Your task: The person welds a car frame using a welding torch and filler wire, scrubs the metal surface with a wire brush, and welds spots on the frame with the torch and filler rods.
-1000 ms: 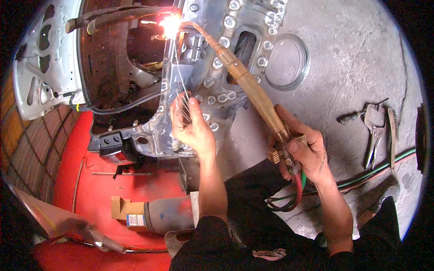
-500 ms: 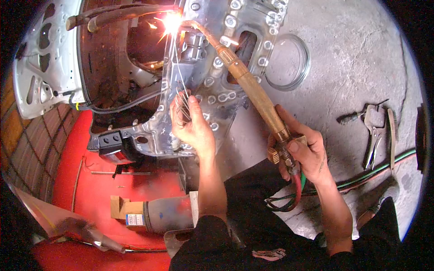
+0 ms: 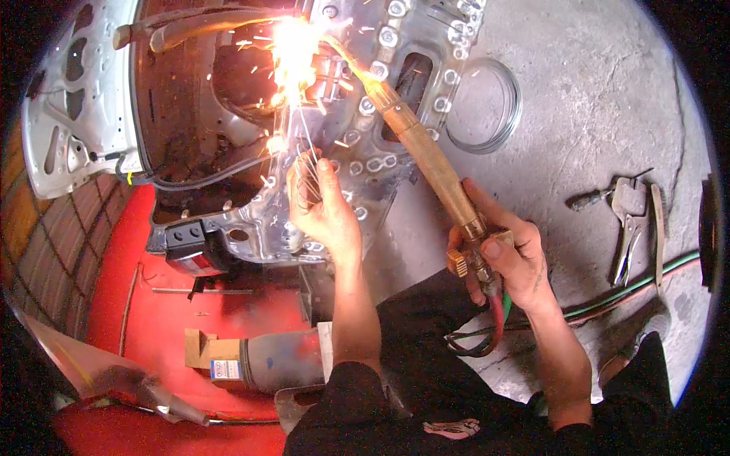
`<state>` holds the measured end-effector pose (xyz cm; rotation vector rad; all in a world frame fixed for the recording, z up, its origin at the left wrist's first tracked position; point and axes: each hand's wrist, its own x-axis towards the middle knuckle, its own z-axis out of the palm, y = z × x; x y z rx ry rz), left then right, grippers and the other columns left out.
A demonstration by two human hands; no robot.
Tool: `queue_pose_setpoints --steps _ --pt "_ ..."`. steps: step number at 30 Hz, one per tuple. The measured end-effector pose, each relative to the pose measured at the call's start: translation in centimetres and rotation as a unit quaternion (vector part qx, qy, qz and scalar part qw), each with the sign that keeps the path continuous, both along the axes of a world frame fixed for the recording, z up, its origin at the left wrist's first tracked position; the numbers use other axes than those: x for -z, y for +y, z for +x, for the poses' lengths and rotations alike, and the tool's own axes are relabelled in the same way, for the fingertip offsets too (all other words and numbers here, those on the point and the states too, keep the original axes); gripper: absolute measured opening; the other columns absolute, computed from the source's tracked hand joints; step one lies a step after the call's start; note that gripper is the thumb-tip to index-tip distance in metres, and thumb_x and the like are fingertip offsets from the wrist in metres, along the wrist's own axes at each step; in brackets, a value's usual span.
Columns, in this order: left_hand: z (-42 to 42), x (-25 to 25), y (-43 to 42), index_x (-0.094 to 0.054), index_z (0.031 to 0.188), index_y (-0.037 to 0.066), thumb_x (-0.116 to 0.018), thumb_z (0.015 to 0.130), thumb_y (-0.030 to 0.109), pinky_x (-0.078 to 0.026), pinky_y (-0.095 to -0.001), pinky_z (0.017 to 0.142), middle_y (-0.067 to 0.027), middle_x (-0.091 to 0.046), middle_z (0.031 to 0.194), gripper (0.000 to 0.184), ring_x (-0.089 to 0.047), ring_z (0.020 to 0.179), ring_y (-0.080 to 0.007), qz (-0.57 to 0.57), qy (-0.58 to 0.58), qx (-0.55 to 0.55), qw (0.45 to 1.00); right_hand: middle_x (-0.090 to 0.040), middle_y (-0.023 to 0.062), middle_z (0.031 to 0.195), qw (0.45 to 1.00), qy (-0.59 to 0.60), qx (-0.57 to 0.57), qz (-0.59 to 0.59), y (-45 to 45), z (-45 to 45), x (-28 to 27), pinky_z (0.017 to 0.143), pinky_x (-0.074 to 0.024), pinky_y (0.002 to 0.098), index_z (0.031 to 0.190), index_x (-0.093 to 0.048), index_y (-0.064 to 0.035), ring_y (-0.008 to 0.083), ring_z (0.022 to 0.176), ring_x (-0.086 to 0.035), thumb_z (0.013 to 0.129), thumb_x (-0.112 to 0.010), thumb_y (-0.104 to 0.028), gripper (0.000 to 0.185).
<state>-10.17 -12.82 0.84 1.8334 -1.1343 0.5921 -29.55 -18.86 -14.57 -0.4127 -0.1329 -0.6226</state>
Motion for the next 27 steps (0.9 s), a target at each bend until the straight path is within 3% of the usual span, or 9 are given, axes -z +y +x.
queue_pose_setpoints --steps 4,7,10,13,18,21,27 --pt "0.48 0.04 0.17 -0.067 0.116 -0.006 -0.065 0.097 0.001 -0.053 -0.0266 0.079 -0.0064 -0.064 0.11 0.021 -0.062 0.09 -0.0127 0.001 -0.014 0.009 1.0 -0.066 0.0207 0.096 1.0 0.001 -0.011 -0.001 -0.23 -0.19 -0.04 0.043 -0.0519 0.0267 0.156 -0.029 0.0016 0.0206 0.064 -0.067 0.095 -0.065 -0.043 0.083" --pt "0.42 0.03 -0.04 -0.067 0.116 -0.006 -0.065 0.097 0.001 -0.052 -0.0259 0.079 -0.0055 -0.064 0.108 0.021 -0.062 0.09 -0.0119 -0.012 0.004 0.018 1.0 -0.069 0.0123 0.095 1.0 -0.015 0.0 0.027 -0.23 -0.35 -0.39 0.044 -0.0492 0.0267 0.149 -0.043 0.0036 0.0156 0.053 -0.062 0.096 -0.061 -0.028 0.064" --pt "0.37 -0.03 -0.03 -0.067 0.116 -0.006 -0.065 0.097 0.001 -0.052 -0.0254 0.078 -0.0046 -0.063 0.107 0.02 -0.061 0.09 -0.0114 -0.01 0.017 0.018 1.0 -0.068 0.0126 0.094 0.999 -0.015 -0.02 0.029 -0.57 -0.67 -0.4 0.043 -0.0483 0.0266 0.15 -0.042 0.0038 0.0154 0.052 -0.062 0.096 -0.062 -0.029 0.066" --pt "0.23 -0.02 -0.19 -0.067 0.115 -0.006 -0.065 0.097 0.001 -0.051 -0.0254 0.079 -0.004 -0.063 0.106 0.02 -0.061 0.09 -0.0112 -0.008 0.015 0.019 1.0 -0.067 0.0213 0.094 1.0 -0.01 -0.014 0.01 -0.44 -0.35 0.02 0.041 -0.0497 0.0262 0.156 -0.03 0.0011 0.0192 0.054 -0.064 0.095 -0.065 -0.043 0.083" --pt "0.34 -0.08 -0.14 -0.067 0.114 -0.005 -0.066 0.096 0.001 -0.051 -0.0256 0.079 -0.0036 -0.063 0.106 0.019 -0.061 0.089 -0.0111 -0.009 0.012 0.024 1.0 -0.067 0.0212 0.094 1.0 -0.014 -0.019 0.012 -0.52 -0.42 -0.05 0.041 -0.0498 0.0265 0.156 -0.031 0.0016 0.0192 0.053 -0.064 0.095 -0.065 -0.043 0.083" --pt "0.83 0.17 -0.06 -0.069 0.116 -0.005 -0.066 0.097 0.001 -0.055 -0.0269 0.079 -0.0108 -0.073 0.108 0.021 -0.067 0.088 -0.0139 -0.024 -0.003 0.037 0.999 -0.067 0.0209 0.095 1.0 -0.008 -0.018 0.006 -0.55 -0.5 -0.04 0.041 -0.0501 0.0266 0.156 -0.031 0.002 0.0191 0.054 -0.064 0.095 -0.065 -0.043 0.083" --pt "0.73 0.04 -0.22 -0.069 0.115 -0.005 -0.065 0.097 0.001 -0.055 -0.0271 0.079 -0.0107 -0.072 0.107 0.02 -0.066 0.087 -0.0141 -0.023 -0.017 0.023 0.999 -0.067 0.0207 0.095 1.0 -0.018 -0.001 0.003 -0.23 -0.14 -0.11 0.042 -0.0508 0.0267 0.156 -0.03 0.0022 0.0192 0.058 -0.065 0.096 -0.065 -0.04 0.081"
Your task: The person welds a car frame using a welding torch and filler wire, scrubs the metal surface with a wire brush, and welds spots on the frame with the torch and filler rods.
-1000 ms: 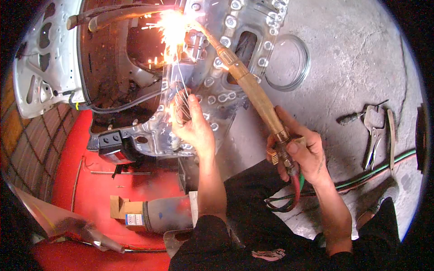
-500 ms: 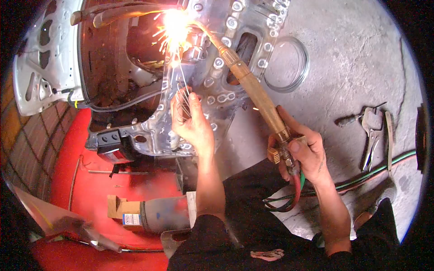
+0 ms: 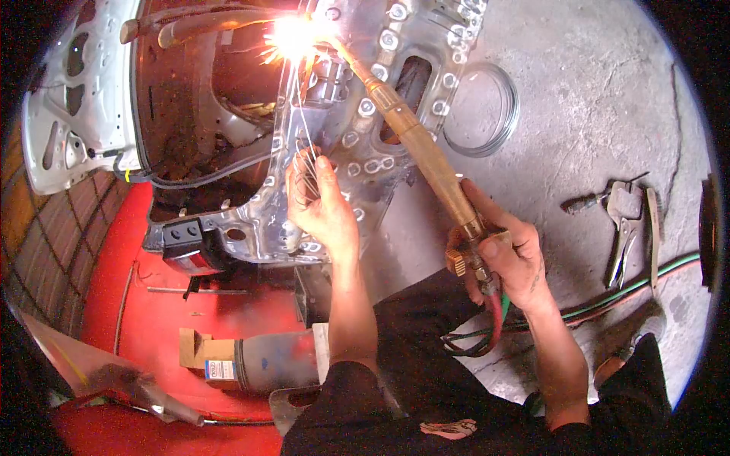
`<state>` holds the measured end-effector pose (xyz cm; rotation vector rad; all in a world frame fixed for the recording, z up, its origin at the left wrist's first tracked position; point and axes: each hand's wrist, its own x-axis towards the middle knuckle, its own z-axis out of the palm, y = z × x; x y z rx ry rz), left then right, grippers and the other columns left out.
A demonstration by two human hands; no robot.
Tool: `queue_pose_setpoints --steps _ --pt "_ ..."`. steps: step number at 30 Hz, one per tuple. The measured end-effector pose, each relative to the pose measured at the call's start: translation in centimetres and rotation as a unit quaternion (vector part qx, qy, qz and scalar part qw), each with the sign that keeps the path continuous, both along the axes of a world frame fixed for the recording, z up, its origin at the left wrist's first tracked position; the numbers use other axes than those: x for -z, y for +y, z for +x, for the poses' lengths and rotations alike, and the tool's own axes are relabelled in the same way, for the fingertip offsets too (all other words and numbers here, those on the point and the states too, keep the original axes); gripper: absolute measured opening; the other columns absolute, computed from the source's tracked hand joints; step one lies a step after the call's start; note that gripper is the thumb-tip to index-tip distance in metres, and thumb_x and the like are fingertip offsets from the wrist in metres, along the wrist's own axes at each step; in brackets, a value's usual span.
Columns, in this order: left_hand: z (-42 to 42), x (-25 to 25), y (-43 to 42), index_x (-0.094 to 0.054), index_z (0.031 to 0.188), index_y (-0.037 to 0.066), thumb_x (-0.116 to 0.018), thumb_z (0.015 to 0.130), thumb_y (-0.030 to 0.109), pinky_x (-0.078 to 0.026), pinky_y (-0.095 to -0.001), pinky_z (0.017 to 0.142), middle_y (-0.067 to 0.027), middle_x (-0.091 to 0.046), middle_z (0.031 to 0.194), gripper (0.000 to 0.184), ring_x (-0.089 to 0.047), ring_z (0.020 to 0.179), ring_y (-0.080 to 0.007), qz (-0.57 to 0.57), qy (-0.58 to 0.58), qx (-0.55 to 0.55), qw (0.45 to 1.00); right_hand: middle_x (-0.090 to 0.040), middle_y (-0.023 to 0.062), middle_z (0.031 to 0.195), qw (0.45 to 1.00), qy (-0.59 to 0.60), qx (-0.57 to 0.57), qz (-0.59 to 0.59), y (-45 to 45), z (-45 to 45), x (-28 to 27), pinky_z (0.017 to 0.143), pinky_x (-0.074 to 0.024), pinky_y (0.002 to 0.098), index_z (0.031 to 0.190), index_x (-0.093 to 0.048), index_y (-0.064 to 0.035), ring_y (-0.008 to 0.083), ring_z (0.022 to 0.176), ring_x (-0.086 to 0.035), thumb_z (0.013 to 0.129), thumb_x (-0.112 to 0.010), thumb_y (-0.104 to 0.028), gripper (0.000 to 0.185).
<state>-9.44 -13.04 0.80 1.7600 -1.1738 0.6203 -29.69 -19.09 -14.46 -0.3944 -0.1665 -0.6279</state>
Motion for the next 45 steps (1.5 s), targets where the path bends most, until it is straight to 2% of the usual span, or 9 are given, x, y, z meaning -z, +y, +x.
queue_pose_setpoints --steps 7,10,19,43,45 --pt "-0.21 -0.18 0.03 -0.07 0.112 -0.005 -0.065 0.097 0.002 -0.054 -0.0271 0.076 -0.0084 -0.072 0.103 0.017 -0.065 0.083 -0.0128 0.021 -0.014 -0.008 1.0 -0.067 0.0207 0.098 1.0 0.016 -0.009 0.004 -0.04 -0.19 0.14 0.042 -0.0504 0.0267 0.156 -0.03 0.0024 0.0193 0.057 -0.065 0.097 -0.064 -0.038 0.079" --pt "-0.28 -0.11 -0.24 -0.07 0.111 -0.005 -0.065 0.097 0.002 -0.054 -0.0271 0.076 -0.0083 -0.072 0.102 0.017 -0.065 0.083 -0.0125 0.003 0.0 -0.001 1.0 -0.069 0.0125 0.095 1.0 0.012 -0.01 0.02 -0.36 -0.68 -0.44 0.044 -0.0507 0.0274 0.15 -0.042 0.0026 0.0169 0.056 -0.063 0.097 -0.061 -0.023 0.062" --pt "-0.12 -0.17 -0.21 -0.07 0.112 -0.004 -0.067 0.096 0.003 -0.054 -0.027 0.078 -0.0085 -0.072 0.104 0.017 -0.066 0.086 -0.0126 0.014 -0.013 -0.006 1.0 -0.069 0.0132 0.095 1.0 0.014 -0.022 0.007 -0.85 -0.94 -0.47 0.045 -0.0512 0.0275 0.15 -0.042 0.0029 0.0167 0.056 -0.063 0.097 -0.059 -0.02 0.061" --pt "0.46 -0.22 -0.25 -0.069 0.114 -0.005 -0.066 0.096 0.002 -0.055 -0.0273 0.078 -0.0104 -0.072 0.106 0.02 -0.066 0.086 -0.0131 0.017 -0.002 -0.007 1.0 -0.069 0.0122 0.091 1.0 0.015 -0.015 0.005 -0.69 -0.82 -0.42 0.044 -0.0503 0.0276 0.149 -0.043 0.0038 0.016 0.054 -0.062 0.097 -0.061 -0.024 0.061" --pt "0.42 -0.29 -0.36 -0.069 0.114 -0.006 -0.066 0.096 0.002 -0.055 -0.0273 0.078 -0.0103 -0.072 0.106 0.019 -0.066 0.087 -0.0131 0.015 0.002 0.0 1.0 -0.067 0.0174 0.093 1.0 0.012 -0.012 -0.011 -0.66 -0.61 -0.23 0.043 -0.0498 0.0266 0.154 -0.034 0.0029 0.0176 0.055 -0.063 0.097 -0.063 -0.036 0.075"
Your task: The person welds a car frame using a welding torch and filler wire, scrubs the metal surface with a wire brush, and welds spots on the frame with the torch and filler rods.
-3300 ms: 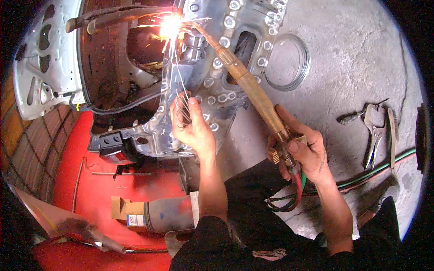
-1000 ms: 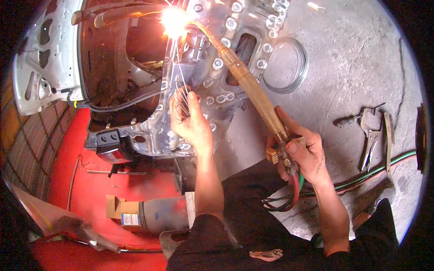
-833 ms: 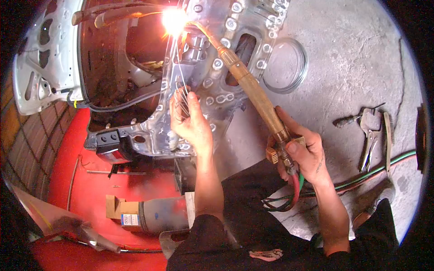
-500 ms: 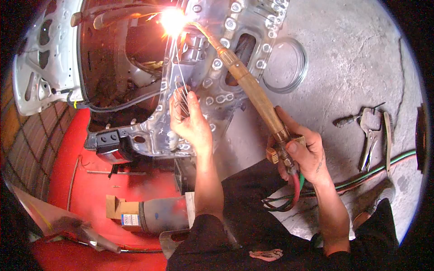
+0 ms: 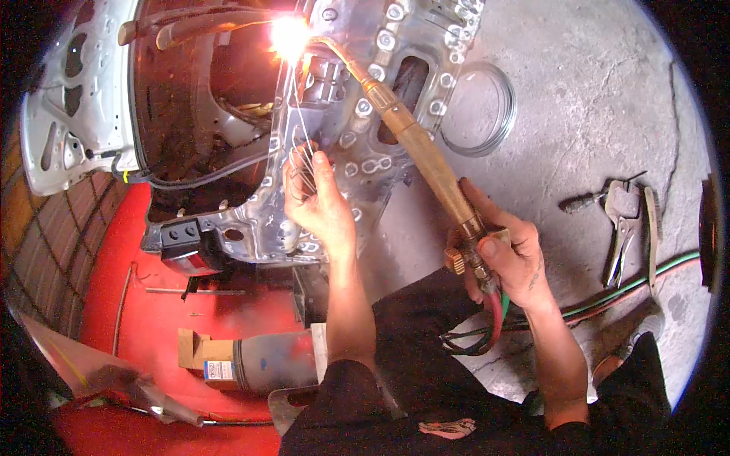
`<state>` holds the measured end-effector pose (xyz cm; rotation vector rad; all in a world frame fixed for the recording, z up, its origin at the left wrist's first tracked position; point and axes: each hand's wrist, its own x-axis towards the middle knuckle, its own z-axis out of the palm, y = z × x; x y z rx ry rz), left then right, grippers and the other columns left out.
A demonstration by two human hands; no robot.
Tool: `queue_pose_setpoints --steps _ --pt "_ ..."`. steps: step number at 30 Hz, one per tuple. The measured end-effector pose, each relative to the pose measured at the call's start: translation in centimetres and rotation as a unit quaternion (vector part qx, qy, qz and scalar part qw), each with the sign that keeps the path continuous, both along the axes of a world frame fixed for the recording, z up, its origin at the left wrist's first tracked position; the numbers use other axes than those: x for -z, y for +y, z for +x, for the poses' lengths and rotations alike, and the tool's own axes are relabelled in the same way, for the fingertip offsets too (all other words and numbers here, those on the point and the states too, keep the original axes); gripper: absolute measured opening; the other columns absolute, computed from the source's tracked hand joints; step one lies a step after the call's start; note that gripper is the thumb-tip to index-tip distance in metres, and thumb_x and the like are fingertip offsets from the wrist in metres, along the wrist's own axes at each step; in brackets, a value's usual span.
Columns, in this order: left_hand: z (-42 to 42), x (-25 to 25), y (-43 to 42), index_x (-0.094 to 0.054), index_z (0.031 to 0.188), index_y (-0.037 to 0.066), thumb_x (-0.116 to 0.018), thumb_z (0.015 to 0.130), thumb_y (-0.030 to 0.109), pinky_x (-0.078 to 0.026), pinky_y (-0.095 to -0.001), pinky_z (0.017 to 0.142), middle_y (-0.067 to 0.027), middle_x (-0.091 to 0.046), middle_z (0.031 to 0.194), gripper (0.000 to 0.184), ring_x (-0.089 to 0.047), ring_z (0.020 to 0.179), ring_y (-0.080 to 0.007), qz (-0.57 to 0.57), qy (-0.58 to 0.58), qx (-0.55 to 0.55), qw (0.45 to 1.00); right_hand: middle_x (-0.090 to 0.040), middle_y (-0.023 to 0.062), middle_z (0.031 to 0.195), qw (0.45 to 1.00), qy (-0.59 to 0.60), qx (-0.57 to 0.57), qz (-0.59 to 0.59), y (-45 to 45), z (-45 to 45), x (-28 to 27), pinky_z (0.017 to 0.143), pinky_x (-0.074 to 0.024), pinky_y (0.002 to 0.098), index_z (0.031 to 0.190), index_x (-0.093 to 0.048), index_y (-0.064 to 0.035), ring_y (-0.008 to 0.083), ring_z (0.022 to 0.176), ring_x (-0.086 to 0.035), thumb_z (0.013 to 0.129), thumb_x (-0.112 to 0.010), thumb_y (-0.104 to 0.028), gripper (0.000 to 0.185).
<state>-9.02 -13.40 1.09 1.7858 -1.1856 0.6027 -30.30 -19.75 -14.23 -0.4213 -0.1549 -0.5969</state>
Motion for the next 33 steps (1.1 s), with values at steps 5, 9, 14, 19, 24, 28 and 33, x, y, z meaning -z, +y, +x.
queue_pose_setpoints --steps 5,9,14,19,24,28,33 --pt "-0.16 0.07 -0.39 -0.069 0.114 -0.005 -0.066 0.096 0.0 -0.055 -0.0273 0.077 -0.0105 -0.072 0.106 0.019 -0.066 0.085 -0.0135 -0.012 0.001 0.007 1.0 -0.066 0.0197 0.098 1.0 -0.004 0.004 -0.001 0.32 0.3 0.08 0.043 -0.0509 0.026 0.156 -0.029 0.0034 0.0197 0.063 -0.066 0.096 -0.065 -0.042 0.083" --pt "-0.04 0.02 -0.35 -0.07 0.114 -0.005 -0.067 0.095 0.0 -0.055 -0.0273 0.076 -0.0103 -0.072 0.106 0.019 -0.066 0.084 -0.0139 -0.005 -0.004 0.012 1.0 -0.066 0.0194 0.098 1.0 0.001 -0.001 -0.001 0.19 0.08 -0.06 0.043 -0.0509 0.026 0.155 -0.029 0.004 0.0196 0.063 -0.066 0.096 -0.066 -0.042 0.083" --pt "-0.1 0.0 -0.4 -0.07 0.113 -0.005 -0.066 0.096 0.001 -0.055 -0.0276 0.075 -0.0096 -0.072 0.103 0.019 -0.066 0.083 -0.0139 -0.001 -0.01 0.012 1.0 -0.066 0.0192 0.094 1.0 0.008 0.002 0.002 0.19 -0.02 -0.25 0.042 -0.0493 0.0258 0.155 -0.031 0.0044 0.0182 0.054 -0.063 0.095 -0.066 -0.042 0.083" --pt "-0.14 0.05 -0.4 -0.07 0.113 -0.005 -0.066 0.097 0.003 -0.055 -0.0279 0.075 -0.0091 -0.072 0.101 0.018 -0.065 0.082 -0.0136 0.0 -0.009 0.003 1.0 -0.067 0.0195 0.093 1.0 0.009 0.002 0.007 0.15 -0.09 -0.35 0.042 -0.0484 0.0256 0.155 -0.031 0.0045 0.0179 0.05 -0.062 0.096 -0.066 -0.041 0.082" --pt "-0.28 -0.05 -0.58 -0.07 0.112 -0.005 -0.067 0.096 0.003 -0.055 -0.0279 0.076 -0.0094 -0.073 0.102 0.018 -0.066 0.083 -0.0135 0.003 -0.012 -0.006 1.0 -0.067 0.0198 0.094 1.0 0.009 0.004 0.005 0.17 -0.03 -0.32 0.041 -0.0481 0.0257 0.155 -0.03 0.0047 0.0182 0.05 -0.062 0.095 -0.066 -0.042 0.083" --pt "0.01 0.04 -0.57 -0.07 0.112 -0.005 -0.067 0.095 0.002 -0.055 -0.0279 0.078 -0.0099 -0.073 0.103 0.018 -0.066 0.084 -0.0137 -0.007 -0.008 0.007 1.0 -0.067 0.02 0.095 1.0 0.011 -0.003 0.001 0.11 -0.08 -0.17 0.041 -0.0485 0.0258 0.155 -0.03 0.005 0.0184 0.05 -0.062 0.095 -0.066 -0.042 0.084" --pt "0.31 0.02 -0.43 -0.07 0.112 -0.005 -0.068 0.095 0.002 -0.055 -0.0281 0.078 -0.0102 -0.073 0.104 0.018 -0.067 0.085 -0.0137 -0.004 -0.01 0.016 1.0 -0.067 0.0193 0.097 1.0 0.004 0.001 0.005 0.17 -0.01 -0.23 0.043 -0.0505 0.026 0.155 -0.029 0.0046 0.0183 0.058 -0.065 0.095 -0.066 -0.041 0.084"
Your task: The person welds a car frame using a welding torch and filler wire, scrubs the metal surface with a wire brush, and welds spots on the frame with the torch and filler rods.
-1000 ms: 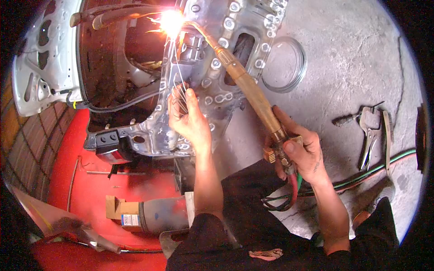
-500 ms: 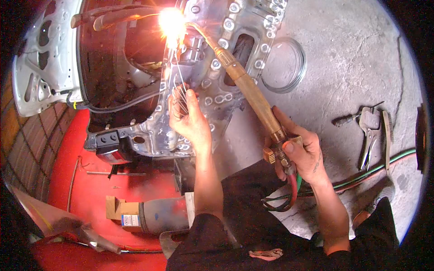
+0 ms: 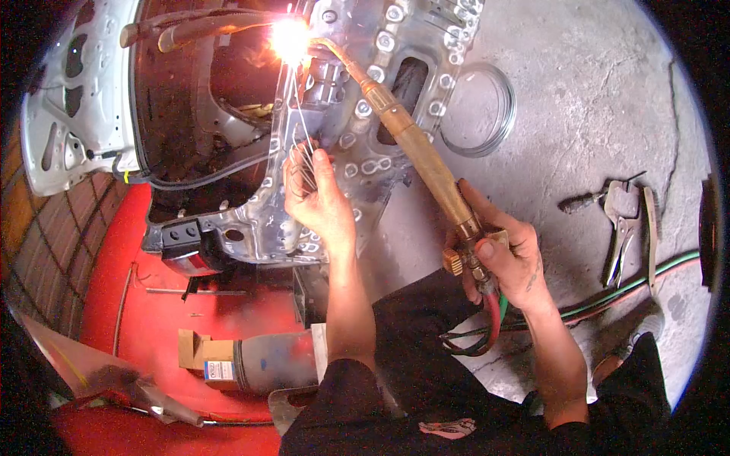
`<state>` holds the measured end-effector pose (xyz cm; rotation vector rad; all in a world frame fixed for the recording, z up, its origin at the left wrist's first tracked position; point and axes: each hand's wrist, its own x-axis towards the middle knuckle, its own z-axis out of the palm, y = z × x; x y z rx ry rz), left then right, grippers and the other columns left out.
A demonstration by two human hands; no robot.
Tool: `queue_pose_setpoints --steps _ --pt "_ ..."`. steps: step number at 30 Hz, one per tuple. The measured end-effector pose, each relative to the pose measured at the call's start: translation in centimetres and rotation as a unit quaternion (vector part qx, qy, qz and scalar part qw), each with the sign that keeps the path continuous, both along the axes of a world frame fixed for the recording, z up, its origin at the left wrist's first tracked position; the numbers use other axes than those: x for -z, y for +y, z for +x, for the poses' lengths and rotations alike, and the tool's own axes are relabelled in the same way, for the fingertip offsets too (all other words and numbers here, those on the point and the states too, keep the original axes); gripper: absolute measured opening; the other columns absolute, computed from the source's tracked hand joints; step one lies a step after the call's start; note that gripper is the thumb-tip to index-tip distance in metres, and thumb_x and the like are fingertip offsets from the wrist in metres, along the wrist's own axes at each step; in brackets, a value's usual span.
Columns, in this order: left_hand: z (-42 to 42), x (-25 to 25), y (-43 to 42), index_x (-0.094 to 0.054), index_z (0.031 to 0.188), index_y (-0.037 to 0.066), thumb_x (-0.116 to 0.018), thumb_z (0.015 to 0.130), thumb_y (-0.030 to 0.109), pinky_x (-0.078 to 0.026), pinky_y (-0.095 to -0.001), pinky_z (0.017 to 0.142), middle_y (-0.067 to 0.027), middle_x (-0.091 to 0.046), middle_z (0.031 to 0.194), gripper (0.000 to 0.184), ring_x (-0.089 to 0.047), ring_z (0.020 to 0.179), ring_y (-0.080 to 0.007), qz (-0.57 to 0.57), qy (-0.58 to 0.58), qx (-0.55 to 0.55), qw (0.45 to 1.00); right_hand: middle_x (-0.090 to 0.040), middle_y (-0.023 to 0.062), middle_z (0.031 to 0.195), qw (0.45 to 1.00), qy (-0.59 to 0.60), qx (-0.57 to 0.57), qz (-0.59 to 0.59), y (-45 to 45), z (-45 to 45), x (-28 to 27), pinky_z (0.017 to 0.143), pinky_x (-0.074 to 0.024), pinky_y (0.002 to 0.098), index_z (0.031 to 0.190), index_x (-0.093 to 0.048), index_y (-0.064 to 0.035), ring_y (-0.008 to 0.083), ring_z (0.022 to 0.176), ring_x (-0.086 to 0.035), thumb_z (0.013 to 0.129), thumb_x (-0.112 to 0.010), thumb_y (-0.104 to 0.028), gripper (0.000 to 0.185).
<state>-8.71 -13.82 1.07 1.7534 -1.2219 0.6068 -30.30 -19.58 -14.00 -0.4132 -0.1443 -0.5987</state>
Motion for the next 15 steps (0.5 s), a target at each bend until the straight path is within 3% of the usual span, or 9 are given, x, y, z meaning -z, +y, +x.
queue_pose_setpoints --steps 15 --pt "-0.17 -0.1 -0.19 -0.069 0.113 -0.006 -0.067 0.096 0.004 -0.056 -0.0295 0.077 -0.0111 -0.072 0.104 0.02 -0.067 0.084 -0.0149 0.003 0.005 -0.015 1.0 -0.067 0.0198 0.094 1.0 0.0 -0.004 -0.001 0.04 -0.06 0.22 0.043 -0.0493 0.0266 0.156 -0.028 0.002 0.0184 0.054 -0.063 0.095 -0.066 -0.041 0.084"
